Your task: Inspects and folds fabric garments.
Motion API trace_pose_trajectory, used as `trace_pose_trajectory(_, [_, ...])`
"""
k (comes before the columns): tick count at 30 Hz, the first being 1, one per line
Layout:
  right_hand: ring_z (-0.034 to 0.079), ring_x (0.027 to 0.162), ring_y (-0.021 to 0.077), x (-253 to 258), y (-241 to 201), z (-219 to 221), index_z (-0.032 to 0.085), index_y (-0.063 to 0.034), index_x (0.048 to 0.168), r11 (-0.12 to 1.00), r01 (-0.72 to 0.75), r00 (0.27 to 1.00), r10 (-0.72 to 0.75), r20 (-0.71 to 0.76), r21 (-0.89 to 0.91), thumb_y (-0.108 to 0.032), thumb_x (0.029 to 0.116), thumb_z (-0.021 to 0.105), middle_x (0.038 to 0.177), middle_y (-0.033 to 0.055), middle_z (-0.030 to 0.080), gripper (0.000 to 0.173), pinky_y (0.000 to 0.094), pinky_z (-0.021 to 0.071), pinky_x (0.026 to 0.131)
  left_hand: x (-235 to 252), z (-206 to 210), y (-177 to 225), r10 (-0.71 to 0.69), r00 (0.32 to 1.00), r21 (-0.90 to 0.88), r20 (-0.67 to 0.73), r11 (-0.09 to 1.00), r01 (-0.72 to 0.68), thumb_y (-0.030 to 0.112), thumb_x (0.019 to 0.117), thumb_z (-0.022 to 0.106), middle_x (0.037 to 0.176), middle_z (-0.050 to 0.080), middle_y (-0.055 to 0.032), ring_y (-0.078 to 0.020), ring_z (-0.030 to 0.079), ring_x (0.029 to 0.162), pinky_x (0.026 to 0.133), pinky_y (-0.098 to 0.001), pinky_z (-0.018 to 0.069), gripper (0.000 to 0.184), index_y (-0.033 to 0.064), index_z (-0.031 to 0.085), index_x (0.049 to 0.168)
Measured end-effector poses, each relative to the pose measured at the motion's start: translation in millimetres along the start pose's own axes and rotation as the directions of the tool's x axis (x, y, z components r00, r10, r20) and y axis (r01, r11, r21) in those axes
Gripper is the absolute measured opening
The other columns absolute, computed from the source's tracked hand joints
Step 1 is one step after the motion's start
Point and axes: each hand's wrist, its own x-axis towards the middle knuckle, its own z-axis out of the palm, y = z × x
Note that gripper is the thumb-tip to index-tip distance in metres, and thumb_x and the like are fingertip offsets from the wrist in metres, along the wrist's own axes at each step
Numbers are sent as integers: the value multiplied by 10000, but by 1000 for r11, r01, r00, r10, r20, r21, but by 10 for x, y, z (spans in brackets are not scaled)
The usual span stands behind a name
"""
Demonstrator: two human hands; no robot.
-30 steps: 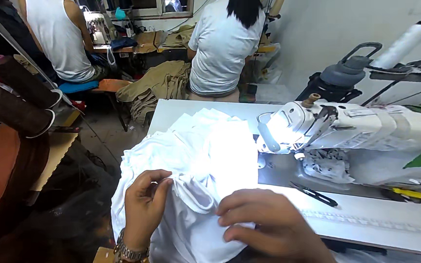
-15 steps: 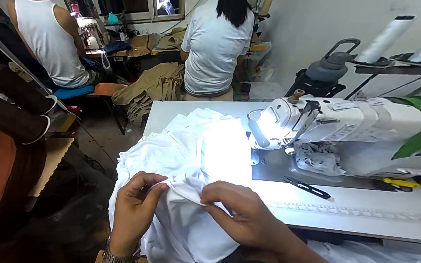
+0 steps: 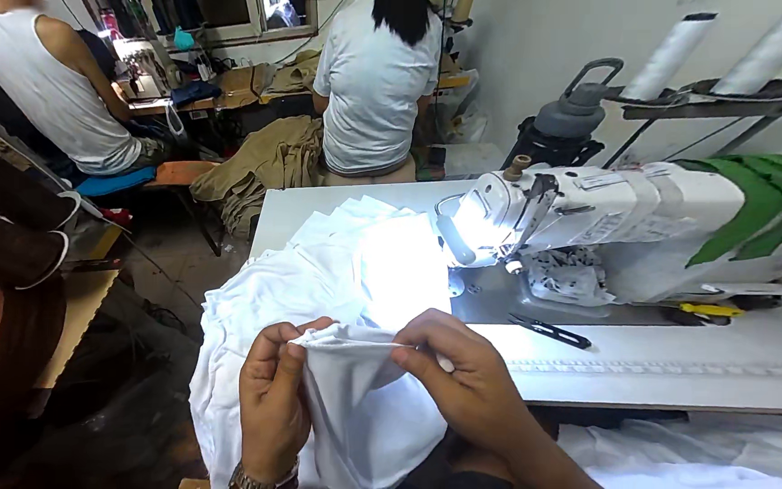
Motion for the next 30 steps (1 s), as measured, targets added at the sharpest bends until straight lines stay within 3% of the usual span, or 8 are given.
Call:
trace_pose_trajectory(4, [580, 750, -20, -22, 15, 70, 731, -118, 922, 999, -21, 998, 22, -64, 25, -185, 950, 673, 813, -68, 603, 92, 110, 509, 665, -40, 76, -22, -111, 991, -118, -80, 988, 101, 123, 1070, 456, 931, 742, -1, -47, 714, 826, 756, -217, 606, 239, 138, 691, 1027])
trace_pose_trajectory(8, [615, 747, -14, -61, 44, 107, 733, -85, 955, 999, -34, 997, 36, -62, 41, -125, 910, 702, 821, -50, 653, 68, 120, 540, 680, -48, 30, -27, -124, 990, -174, 66, 976, 134, 185, 1059, 526, 920, 729, -22, -78, 713, 863, 800, -236, 599, 186, 123, 700, 1037])
trace_pose_trajectory(10, [570, 723, -22, -103, 62, 96, 744, -63, 971, 999, 33, 998, -32, -46, 3, -135, 931, 693, 805, -37, 634, 97, 101, 499, 663, -37, -6, -44, -80, 988, -143, 133, 985, 99, 213, 1059, 534, 896, 703, -3, -77, 695, 856, 817, -239, 584, 175, 135, 690, 1049])
trace_pose_trajectory(15, [504, 680, -5, -204, 31, 46, 727, -46, 1076, 989, 130, 991, -132, -30, -65, -188, 988, 671, 789, 5, 593, 177, 91, 429, 627, -11, -54, -68, 33, 993, -30, 111, 999, -30, 228, 1051, 557, 953, 730, 11, -60, 706, 899, 843, -214, 582, 193, 156, 694, 1167])
trace_pose_trajectory(19, [533, 717, 55, -254, 21, 3, 754, -76, 1029, 982, 164, 984, -156, 80, -98, -184, 1021, 612, 776, 27, 571, 178, 138, 458, 671, -54, -39, -100, 154, 988, 187, 20, 970, -155, 220, 1047, 569, 999, 756, 36, -41, 715, 915, 831, -192, 588, 181, 180, 730, 1119])
trace_pose_trajectory(25, [527, 698, 77, -222, -68, -83, 742, -103, 1047, 935, 197, 967, -136, 216, -296, -209, 1037, 532, 777, -3, 546, 236, 178, 454, 626, -113, -144, -162, 445, 875, 624, 189, 634, -457, 111, 1054, 517, 1110, 725, 100, -7, 669, 1023, 908, -193, 552, 228, 160, 708, 1167])
trace_pose_trajectory(27, [516, 689, 73, -223, -65, -94, 753, -100, 1087, 914, 188, 973, -122, 197, -361, -228, 1039, 523, 789, -13, 534, 267, 173, 451, 605, -130, -180, -171, 450, 859, 701, 244, 530, -477, 85, 1045, 516, 1143, 726, 54, -21, 663, 1071, 952, -209, 536, 235, 102, 691, 1202])
trace_pose_trajectory(30, [532, 697, 86, -238, -52, -124, 767, -129, 1052, 898, 213, 967, -135, 218, -386, -197, 1019, 532, 773, -7, 543, 247, 188, 455, 610, -138, -201, -157, 403, 872, 747, 278, 480, -460, 40, 1017, 510, 1088, 734, -13, -44, 663, 1051, 954, -214, 523, 235, 39, 708, 1144])
